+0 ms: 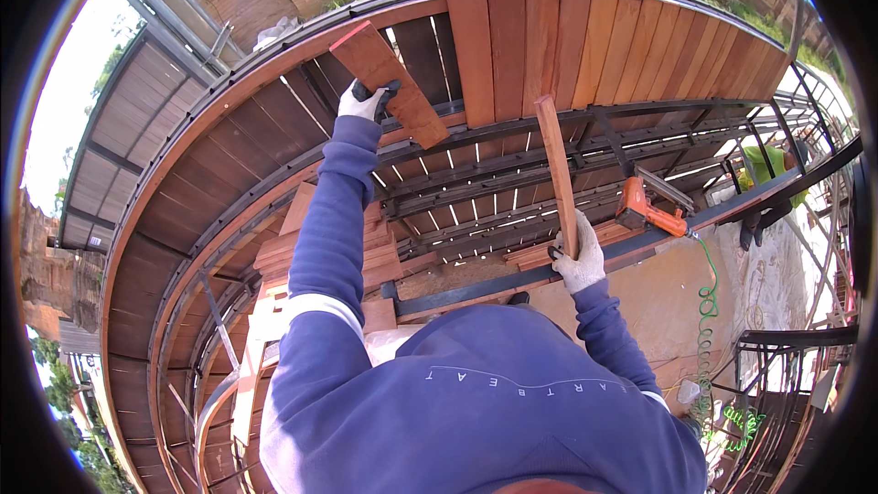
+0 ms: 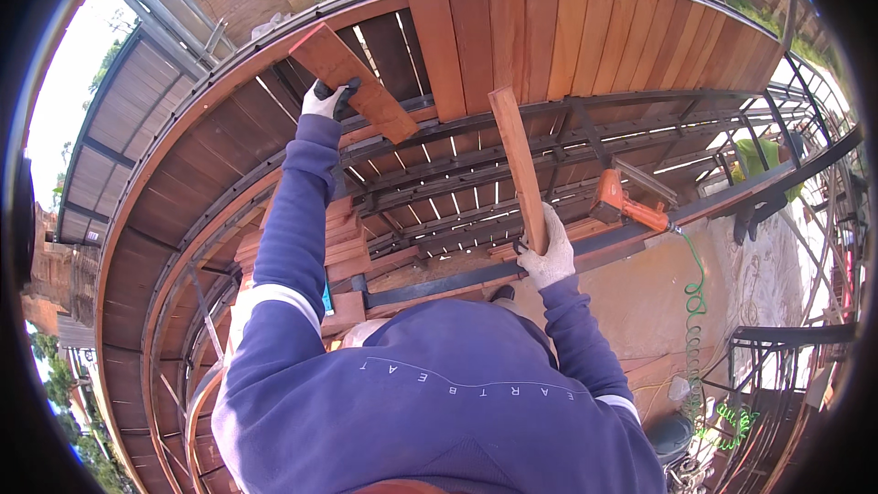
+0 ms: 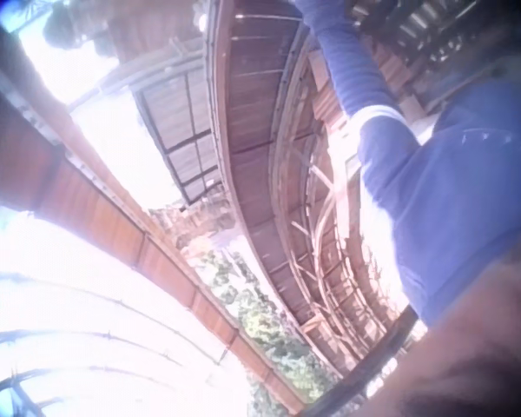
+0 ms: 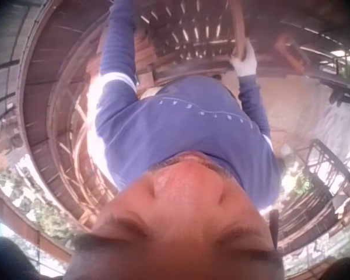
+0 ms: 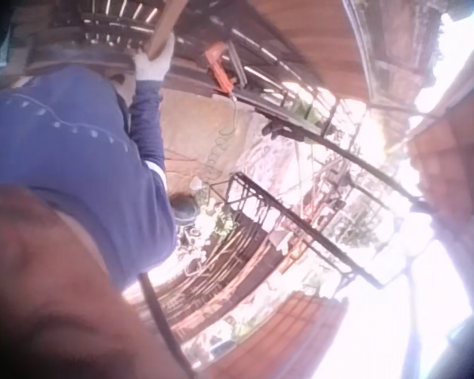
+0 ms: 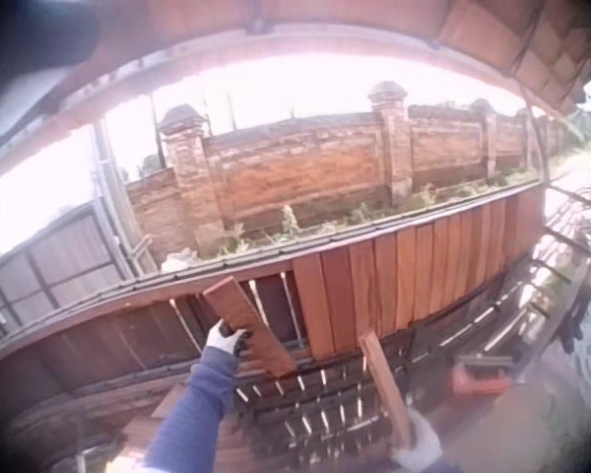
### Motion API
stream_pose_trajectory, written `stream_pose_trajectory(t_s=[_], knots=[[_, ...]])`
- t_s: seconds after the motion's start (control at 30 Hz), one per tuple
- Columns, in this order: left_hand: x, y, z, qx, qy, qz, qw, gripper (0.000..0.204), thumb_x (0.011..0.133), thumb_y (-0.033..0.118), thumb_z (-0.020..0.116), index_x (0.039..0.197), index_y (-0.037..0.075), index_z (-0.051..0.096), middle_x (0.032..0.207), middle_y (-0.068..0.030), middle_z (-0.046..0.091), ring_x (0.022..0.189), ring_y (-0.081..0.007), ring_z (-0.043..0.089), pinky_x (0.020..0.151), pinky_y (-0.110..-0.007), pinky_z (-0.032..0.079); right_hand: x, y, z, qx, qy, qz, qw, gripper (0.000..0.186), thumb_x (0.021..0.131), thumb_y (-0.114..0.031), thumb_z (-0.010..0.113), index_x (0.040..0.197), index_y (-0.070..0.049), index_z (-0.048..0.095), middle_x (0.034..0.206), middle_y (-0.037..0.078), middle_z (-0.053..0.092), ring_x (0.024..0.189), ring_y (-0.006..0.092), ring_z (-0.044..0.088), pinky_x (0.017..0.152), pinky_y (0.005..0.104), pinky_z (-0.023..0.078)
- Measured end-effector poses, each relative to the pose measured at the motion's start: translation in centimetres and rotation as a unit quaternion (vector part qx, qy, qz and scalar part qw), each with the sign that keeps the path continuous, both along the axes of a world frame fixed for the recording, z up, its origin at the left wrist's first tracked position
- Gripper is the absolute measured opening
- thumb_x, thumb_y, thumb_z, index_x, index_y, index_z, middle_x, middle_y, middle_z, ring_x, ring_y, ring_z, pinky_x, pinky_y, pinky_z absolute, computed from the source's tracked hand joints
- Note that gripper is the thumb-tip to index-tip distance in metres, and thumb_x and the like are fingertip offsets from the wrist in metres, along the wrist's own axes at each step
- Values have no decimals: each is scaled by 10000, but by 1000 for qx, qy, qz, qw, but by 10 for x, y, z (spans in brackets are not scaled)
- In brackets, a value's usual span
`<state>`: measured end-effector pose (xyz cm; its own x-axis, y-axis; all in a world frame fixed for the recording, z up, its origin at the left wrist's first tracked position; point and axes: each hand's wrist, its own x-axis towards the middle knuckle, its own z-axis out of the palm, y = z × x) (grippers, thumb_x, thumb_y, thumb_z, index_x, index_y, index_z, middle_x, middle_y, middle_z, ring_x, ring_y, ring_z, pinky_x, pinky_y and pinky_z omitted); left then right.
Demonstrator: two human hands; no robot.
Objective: The person positions wooden slats against a curved metal frame and secures them using a nail gun. They pick up new slats from a pile, align them with the existing slats, and nail them into place.
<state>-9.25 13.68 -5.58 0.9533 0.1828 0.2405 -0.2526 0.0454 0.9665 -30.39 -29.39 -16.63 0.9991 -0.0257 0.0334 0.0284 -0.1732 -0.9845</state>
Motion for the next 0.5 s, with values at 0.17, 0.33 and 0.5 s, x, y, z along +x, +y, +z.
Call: stream_pose_trajectory(t_s=[0.17, 0.33, 0.5], knots=[[55, -40, -8, 72, 49, -33, 996, 328, 904, -41, 639, 1230, -22, 615, 1101, -72, 722, 946, -148, 695, 846, -263, 552, 0, -11, 7, 45, -1, 49, 998, 912, 592, -26, 673, 1466, -1, 416, 1192, 107, 598, 1000, 178, 604, 932, 323, 522], [93, -53, -12, 104, 53, -18, 993, 329, 904, -31, 645, 1231, -32, 612, 1088, -83, 724, 932, -163, 693, 847, -269, 548, 4, -16, -2, 16, 13, 75, 997, 906, 595, -91, 687, 1457, 5, 424, 1251, 133, 599, 1070, 215, 614, 995, 342, 478], [90, -62, 7, 176, 126, 1, 976, 334, 906, 20, 665, 1235, -19, 623, 1058, -75, 730, 914, -152, 688, 822, -261, 544, 14, -28, 6, 55, 40, 120, 990, 899, 652, -146, 725, 1470, 23, 393, 1279, 153, 589, 1108, 213, 606, 1006, 341, 462]])
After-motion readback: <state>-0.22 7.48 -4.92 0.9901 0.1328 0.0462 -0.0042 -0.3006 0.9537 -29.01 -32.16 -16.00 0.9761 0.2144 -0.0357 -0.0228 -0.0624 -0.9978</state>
